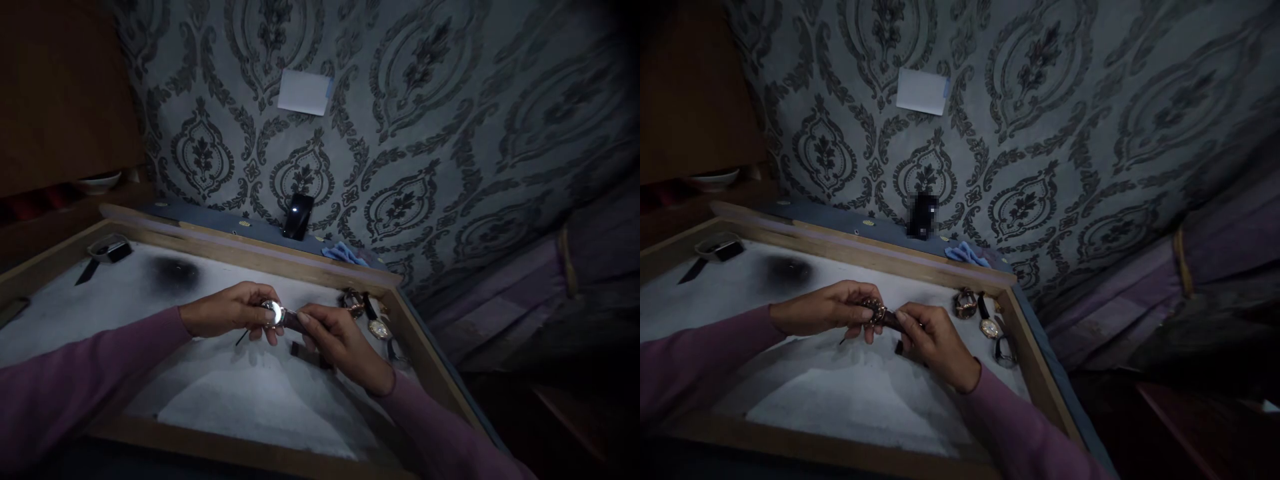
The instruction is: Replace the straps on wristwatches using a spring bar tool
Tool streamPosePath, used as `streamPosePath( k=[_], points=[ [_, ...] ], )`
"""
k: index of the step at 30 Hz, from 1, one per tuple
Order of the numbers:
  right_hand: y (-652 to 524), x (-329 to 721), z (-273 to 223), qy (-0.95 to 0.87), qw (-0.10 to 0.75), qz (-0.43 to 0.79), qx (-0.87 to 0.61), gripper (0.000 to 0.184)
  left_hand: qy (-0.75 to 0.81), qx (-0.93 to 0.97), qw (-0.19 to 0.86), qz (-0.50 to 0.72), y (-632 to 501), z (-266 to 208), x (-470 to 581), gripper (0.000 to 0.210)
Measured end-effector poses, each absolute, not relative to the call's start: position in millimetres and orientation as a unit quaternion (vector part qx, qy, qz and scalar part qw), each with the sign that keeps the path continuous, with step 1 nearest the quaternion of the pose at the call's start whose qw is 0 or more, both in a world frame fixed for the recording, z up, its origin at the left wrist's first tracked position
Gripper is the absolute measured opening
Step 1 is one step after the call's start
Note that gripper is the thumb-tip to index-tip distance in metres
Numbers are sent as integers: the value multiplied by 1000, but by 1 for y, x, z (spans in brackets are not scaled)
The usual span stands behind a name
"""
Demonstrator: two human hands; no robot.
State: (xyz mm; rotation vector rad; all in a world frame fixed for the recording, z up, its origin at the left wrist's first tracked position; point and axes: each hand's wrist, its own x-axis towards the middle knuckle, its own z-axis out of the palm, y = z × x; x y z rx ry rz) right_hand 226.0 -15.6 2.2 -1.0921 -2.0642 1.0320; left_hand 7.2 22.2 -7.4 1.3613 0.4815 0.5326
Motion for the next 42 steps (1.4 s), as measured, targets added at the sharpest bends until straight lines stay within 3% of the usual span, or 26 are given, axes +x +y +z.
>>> streamPosePath(
  k=[6,16,21,25,32,42],
  points=[
    [-14,227,-1,-769,298,384,-415,52,236,512,795,223,21,-13,8,30],
    [-14,227,-6,-781,294,364,-413,44,289,450,816,221,22,-17,13,32],
    [-14,227,-7,-749,288,408,-436,43,271,473,801,247,21,-11,10,24],
    [-14,228,-5,-777,288,342,-444,42,282,508,774,250,20,-9,8,23],
    [-16,227,-8,-828,269,214,-443,37,279,509,780,236,19,-18,11,45],
    [-14,227,-10,-824,237,244,-453,33,315,561,743,183,18,-19,13,29]
  ],
)
